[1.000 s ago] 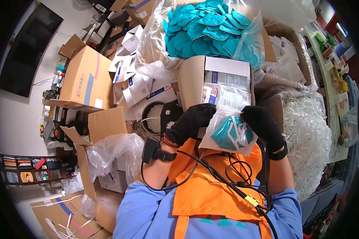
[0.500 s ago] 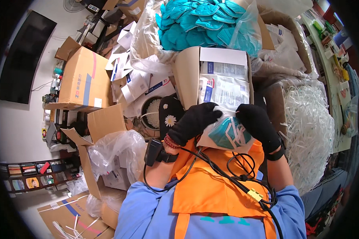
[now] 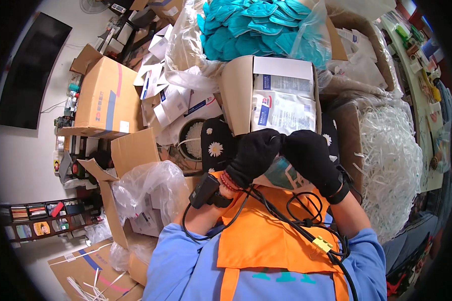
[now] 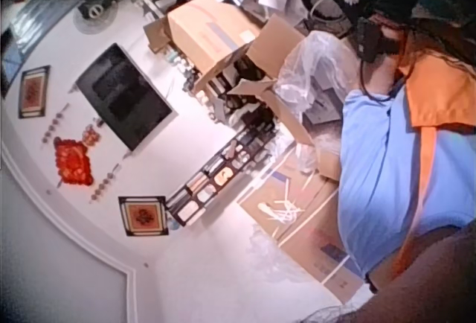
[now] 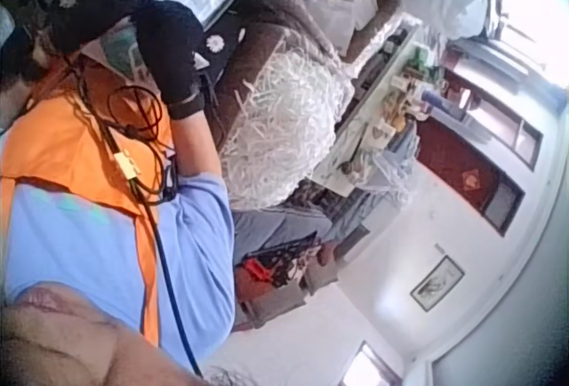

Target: Sorting and packaging medical masks into cardboard boxes.

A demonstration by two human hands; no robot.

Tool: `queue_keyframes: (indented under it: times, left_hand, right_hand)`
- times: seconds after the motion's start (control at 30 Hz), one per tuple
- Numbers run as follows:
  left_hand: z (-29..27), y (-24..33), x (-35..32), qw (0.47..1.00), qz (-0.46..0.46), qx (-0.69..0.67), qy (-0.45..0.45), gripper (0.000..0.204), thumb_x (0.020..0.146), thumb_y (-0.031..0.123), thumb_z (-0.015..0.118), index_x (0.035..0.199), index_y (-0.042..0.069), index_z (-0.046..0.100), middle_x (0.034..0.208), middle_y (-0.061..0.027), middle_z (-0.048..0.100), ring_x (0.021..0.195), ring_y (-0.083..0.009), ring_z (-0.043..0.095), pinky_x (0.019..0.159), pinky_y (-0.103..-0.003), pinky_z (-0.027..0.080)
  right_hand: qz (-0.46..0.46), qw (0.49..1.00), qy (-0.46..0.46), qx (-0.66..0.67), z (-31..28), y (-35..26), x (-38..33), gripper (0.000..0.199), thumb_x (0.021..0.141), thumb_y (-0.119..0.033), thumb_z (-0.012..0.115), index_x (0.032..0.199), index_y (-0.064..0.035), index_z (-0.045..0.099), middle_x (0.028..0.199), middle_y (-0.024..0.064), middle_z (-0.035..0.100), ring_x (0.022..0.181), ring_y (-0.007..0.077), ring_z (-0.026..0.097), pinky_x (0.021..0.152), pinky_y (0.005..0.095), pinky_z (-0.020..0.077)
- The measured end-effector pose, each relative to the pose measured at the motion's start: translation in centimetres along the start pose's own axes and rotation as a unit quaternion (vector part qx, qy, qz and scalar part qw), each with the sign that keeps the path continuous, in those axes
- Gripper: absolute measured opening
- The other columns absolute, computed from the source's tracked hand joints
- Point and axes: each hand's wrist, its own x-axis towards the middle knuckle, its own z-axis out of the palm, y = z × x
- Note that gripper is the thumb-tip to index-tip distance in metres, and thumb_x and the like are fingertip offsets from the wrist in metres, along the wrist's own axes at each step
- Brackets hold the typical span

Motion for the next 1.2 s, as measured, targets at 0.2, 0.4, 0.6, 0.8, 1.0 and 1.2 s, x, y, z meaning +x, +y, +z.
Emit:
queue_keyframes:
  times: [0.2, 0.4, 0.6, 0.8, 1.0, 1.2]
  left_hand:
    - [0.5, -1.1, 0.4, 0.994, -0.103, -0.009, -0.041, 0.018, 0.094, 0.016, 0.058, 0.093, 0.0, 0.068, 0.083, -0.0138, 0.068, 0.072, -0.0237, 0.066, 0.062, -0.033, 0.049]
    - [0.5, -3.8, -0.4, 0.944, 0.04, 0.327, 0.036, 0.017, 0.092, 0.014, 0.054, 0.105, 0.008, 0.063, 0.075, -0.0078, 0.06, 0.067, -0.0247, 0.06, 0.058, -0.039, 0.047]
    - [-2.8, -2.3, 0.9, 0.823, 0.022, 0.564, -0.063, 0.014, 0.091, 0.017, 0.055, 0.1, 0.011, 0.064, 0.081, -0.0067, 0.062, 0.073, -0.022, 0.062, 0.064, -0.039, 0.049]
    - [-4.4, -3.2, 5.0, 0.98, -0.016, 0.175, 0.094, 0.033, 0.073, 0.015, 0.074, 0.103, 0.005, 0.063, 0.098, -0.015, 0.065, 0.097, -0.0352, 0.062, 0.085, -0.041, 0.051]
    - [-3.5, -4.5, 8.6, 0.939, 0.005, 0.277, -0.204, 0.06, 0.064, 0.018, 0.08, 0.12, 0.007, 0.06, 0.116, -0.0146, 0.063, 0.113, -0.0351, 0.057, 0.1, -0.049, 0.041]
    - [-3.2, -4.5, 8.1, 0.904, 0.007, 0.327, -0.277, 0.08, 0.065, 0.025, 0.083, 0.133, 0.005, 0.047, 0.134, -0.0147, 0.055, 0.133, -0.0339, 0.045, 0.11, -0.057, 0.03]
  right_hand:
    - [-0.115, 0.987, -0.075, -0.085, -0.9, -4.8, -0.7, 0.006, 0.077, -0.017, 0.065, 0.081, -0.0138, 0.068, 0.073, 0.0077, 0.065, 0.072, 0.0274, 0.067, 0.062, 0.0412, 0.0498]
    - [-0.226, 0.965, -0.122, -0.056, -2.0, -7.9, -2.0, 0.01, 0.078, -0.019, 0.062, 0.079, -0.0087, 0.06, 0.068, 0.0073, 0.056, 0.06, 0.0243, 0.059, 0.052, 0.039, 0.0429]
    - [-0.376, 0.91, -0.021, -0.175, -3.6, -8.6, -4.0, 0.012, 0.078, -0.022, 0.061, 0.082, -0.0102, 0.059, 0.066, 0.0024, 0.049, 0.058, 0.0169, 0.054, 0.05, 0.0333, 0.0376]
    - [-0.273, 0.935, -0.086, -0.211, -1.6, -5.0, -2.8, 0.013, 0.079, -0.022, 0.061, 0.083, -0.0094, 0.062, 0.069, 0.0024, 0.055, 0.063, 0.0186, 0.059, 0.054, 0.0335, 0.0404]
    - [-0.191, 0.971, -0.139, -0.04, 5.8, -2.9, -3.0, 0.01, 0.081, -0.019, 0.062, 0.083, -0.0102, 0.065, 0.075, 0.0066, 0.062, 0.072, 0.023, 0.063, 0.062, 0.0359, 0.0439]
    - [-0.096, 0.965, -0.228, 0.088, 2.6, -3.5, -1.8, 0.012, 0.082, -0.015, 0.068, 0.091, -0.0072, 0.07, 0.085, 0.0133, 0.068, 0.076, 0.0301, 0.066, 0.069, 0.0388, 0.0522]
